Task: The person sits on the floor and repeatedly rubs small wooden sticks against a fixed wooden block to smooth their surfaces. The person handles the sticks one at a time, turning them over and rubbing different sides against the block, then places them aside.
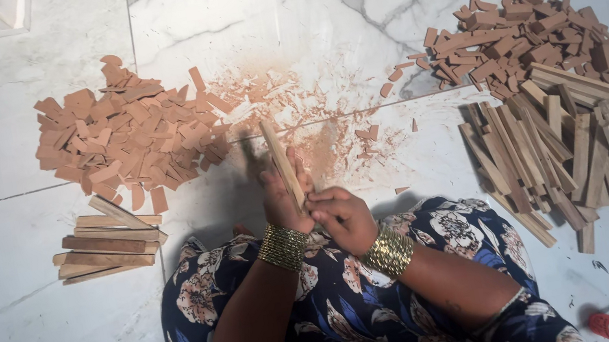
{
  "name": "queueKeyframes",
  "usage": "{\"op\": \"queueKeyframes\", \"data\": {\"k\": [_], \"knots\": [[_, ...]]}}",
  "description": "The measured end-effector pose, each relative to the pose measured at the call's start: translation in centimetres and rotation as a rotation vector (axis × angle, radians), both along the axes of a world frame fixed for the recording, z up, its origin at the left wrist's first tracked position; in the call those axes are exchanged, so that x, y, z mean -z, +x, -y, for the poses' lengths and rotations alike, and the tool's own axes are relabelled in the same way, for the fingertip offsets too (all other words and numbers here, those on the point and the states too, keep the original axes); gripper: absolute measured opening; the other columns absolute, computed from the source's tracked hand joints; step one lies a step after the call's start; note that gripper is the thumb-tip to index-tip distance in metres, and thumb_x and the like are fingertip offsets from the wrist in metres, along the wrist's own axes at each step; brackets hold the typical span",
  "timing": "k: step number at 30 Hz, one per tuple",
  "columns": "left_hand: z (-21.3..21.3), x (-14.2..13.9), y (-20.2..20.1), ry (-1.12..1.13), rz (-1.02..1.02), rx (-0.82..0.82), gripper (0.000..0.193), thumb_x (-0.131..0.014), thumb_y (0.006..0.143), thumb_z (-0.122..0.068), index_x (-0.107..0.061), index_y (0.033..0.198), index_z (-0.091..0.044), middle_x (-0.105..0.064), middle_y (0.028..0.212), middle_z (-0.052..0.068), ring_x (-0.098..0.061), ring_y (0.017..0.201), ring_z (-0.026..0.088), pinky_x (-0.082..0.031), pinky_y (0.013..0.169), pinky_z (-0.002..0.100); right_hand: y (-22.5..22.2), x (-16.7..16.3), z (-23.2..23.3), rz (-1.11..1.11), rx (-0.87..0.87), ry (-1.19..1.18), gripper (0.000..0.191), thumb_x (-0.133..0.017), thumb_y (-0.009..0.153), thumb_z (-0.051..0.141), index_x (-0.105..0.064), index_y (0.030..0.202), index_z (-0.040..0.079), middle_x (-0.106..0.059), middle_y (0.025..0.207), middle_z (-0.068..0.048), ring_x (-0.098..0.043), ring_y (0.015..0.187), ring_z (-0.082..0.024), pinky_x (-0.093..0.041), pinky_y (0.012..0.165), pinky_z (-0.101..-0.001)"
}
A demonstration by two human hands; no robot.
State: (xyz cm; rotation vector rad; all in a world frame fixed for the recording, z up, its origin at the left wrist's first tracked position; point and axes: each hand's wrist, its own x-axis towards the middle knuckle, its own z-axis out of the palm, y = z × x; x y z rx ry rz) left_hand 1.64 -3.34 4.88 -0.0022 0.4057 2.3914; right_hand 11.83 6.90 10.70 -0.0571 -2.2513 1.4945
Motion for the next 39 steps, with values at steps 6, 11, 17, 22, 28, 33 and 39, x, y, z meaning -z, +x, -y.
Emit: {"op": "queueKeyframes", "data": {"k": [6, 11, 17, 22, 28, 33, 39], "knots": [[-1.1, 0.1, 1.0, -0.111, 0.235, 0.056, 0.056, -0.033, 0.111, -0.034, -0.038, 0.154, 0.001, -0.059, 0.119, 0.005, -0.059, 0.097, 0.011, -0.055, 0.082, 0.023, -0.1, -0.3, 0.0, -0.065, 0.126, 0.148, 0.015, -0.07, 0.096, 0.01, -0.078, 0.107, 0.003, -0.075, 0.112, -0.014, -0.072, 0.107, -0.023, -0.057, 0.093, -0.0342], [-0.9, 0.2, 0.6, 0.28, -0.045, 0.081, 0.048, -0.035, 0.125, -0.028, -0.046, 0.161, 0.001, -0.063, 0.122, 0.006, -0.058, 0.096, 0.014, -0.052, 0.08, 0.026, 0.2, -0.9, 0.1, -0.116, -0.05, 0.0, 0.014, -0.069, 0.095, 0.007, -0.076, 0.107, 0.003, -0.071, 0.116, -0.016, -0.071, 0.111, -0.026, -0.056, 0.099, -0.0364], [-1.3, -0.5, 1.2, -0.052, 0.243, 0.142, 0.052, -0.03, 0.11, -0.032, -0.046, 0.149, -0.002, -0.062, 0.118, 0.005, -0.063, 0.104, 0.013, -0.054, 0.095, 0.027, 0.0, -1.3, 0.4, -0.042, 0.188, 0.125, 0.018, -0.071, 0.095, 0.006, -0.078, 0.111, 0.003, -0.074, 0.115, -0.014, -0.073, 0.109, -0.023, -0.058, 0.096, -0.0344], [-0.7, -1.7, 1.1, 0.612, -0.072, 0.169, 0.051, -0.03, 0.13, -0.025, -0.044, 0.166, 0.007, -0.06, 0.129, 0.014, -0.059, 0.114, 0.024, -0.049, 0.1, 0.036, -0.1, -2.1, 0.1, -0.061, 0.023, 0.102, 0.019, -0.07, 0.093, 0.007, -0.077, 0.11, 0.005, -0.072, 0.113, -0.015, -0.073, 0.106, -0.026, -0.058, 0.093, -0.0349], [-0.5, -3.2, 1.8, 0.06, 0.31, 0.132, 0.047, -0.032, 0.116, -0.028, -0.042, 0.153, -0.002, -0.06, 0.132, 0.004, -0.06, 0.122, 0.015, -0.047, 0.111, 0.034, -1.0, -2.9, -0.6, -0.021, 0.209, 0.234, 0.019, -0.071, 0.094, 0.007, -0.078, 0.111, 0.006, -0.074, 0.113, -0.014, -0.072, 0.108, -0.028, -0.057, 0.094, -0.0376], [0.1, -3.8, 1.2, 0.056, 0.138, 0.113, 0.053, -0.034, 0.107, -0.034, -0.045, 0.15, -0.005, -0.064, 0.134, 0.004, -0.058, 0.103, 0.017, -0.048, 0.101, 0.034, -1.2, -2.8, -0.5, -0.182, -0.016, 0.218, 0.013, -0.068, 0.095, 0.01, -0.075, 0.105, 0.005, -0.071, 0.115, -0.017, -0.071, 0.113, -0.03, -0.056, 0.099, -0.0386], [-0.2, -3.4, 1.8, 0.269, 0.247, 0.196, 0.048, -0.031, 0.119, -0.027, -0.038, 0.156, 0.003, -0.058, 0.133, 0.008, -0.058, 0.114, 0.015, -0.048, 0.108, 0.031, -1.6, -3.4, -1.6, -0.011, 0.151, 0.235, 0.014, -0.071, 0.094, 0.008, -0.077, 0.106, 0.006, -0.073, 0.114, -0.014, -0.072, 0.109, -0.027, -0.058, 0.093, -0.0358]]}}
